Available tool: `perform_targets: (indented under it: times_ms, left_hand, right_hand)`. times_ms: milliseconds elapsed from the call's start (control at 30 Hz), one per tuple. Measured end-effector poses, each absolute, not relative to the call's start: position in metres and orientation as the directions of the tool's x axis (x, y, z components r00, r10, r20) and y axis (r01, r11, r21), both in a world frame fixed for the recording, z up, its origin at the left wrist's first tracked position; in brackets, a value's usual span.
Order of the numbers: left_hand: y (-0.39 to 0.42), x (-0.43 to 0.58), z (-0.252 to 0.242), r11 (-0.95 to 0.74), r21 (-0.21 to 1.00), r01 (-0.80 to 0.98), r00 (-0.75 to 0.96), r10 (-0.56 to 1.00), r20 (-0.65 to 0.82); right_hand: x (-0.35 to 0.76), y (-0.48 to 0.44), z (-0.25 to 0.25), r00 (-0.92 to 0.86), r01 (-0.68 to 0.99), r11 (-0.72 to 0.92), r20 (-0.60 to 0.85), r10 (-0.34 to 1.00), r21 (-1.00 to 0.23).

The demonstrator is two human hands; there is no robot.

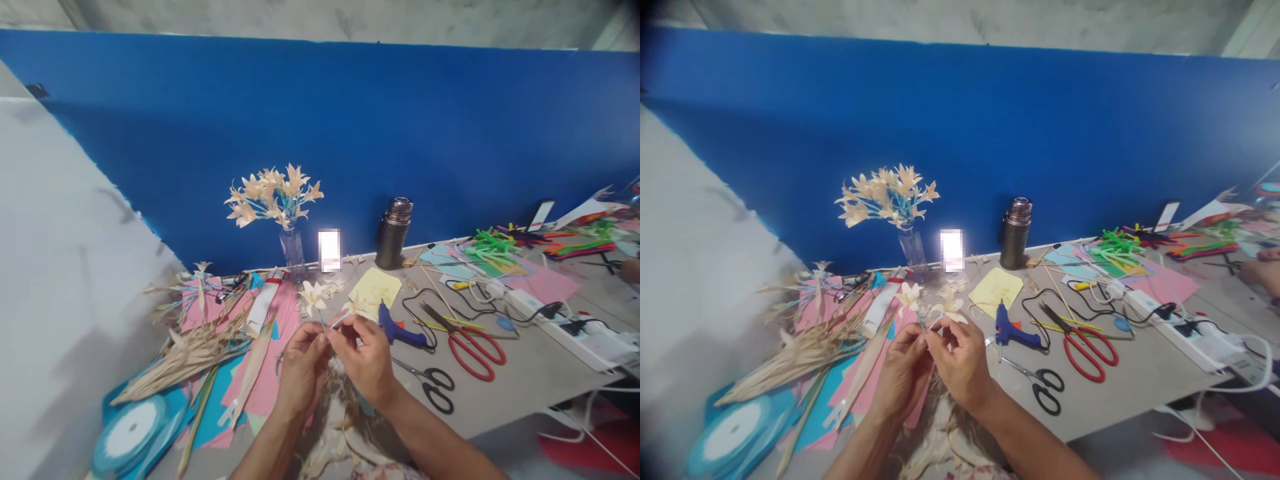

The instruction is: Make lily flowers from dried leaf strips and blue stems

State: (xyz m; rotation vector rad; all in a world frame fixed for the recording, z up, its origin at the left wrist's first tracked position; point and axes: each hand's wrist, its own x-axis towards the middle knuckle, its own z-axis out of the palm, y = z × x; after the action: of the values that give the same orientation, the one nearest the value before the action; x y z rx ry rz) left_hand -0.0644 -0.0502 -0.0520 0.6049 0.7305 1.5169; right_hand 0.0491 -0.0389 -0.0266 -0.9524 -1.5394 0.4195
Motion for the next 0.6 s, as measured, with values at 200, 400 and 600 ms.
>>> perform_targets:
  times_ms: [200, 400, 600]
  left_hand:
    - [-0.0517, -0.0655, -0.0522, -0.036, 0.781, -0.624, -0.101, 0.994, -0.035]
    - [-0.0526, -0.0656, -0.0501, -0.027, 0.784, -0.620, -0.119, 0.991, -0.061]
    - [-0.0525, -0.0642, -0.0481, -0.018, 0.779, -0.627, -0.132, 0.988, -0.083]
  right_hand:
    - [0.0493, -0.0373, -0.0242, 0.037, 0.335, 0.557, 0.601, 0.798, -0.760]
    - [0.0491, -0.0362, -0.0266, 0.016, 0.366, 0.532, 0.577, 0.816, -0.763]
    - [0.0493, -0.0369, -0.0310, -0.004, 0.408, 0.524, 0.572, 0.820, -0.748]
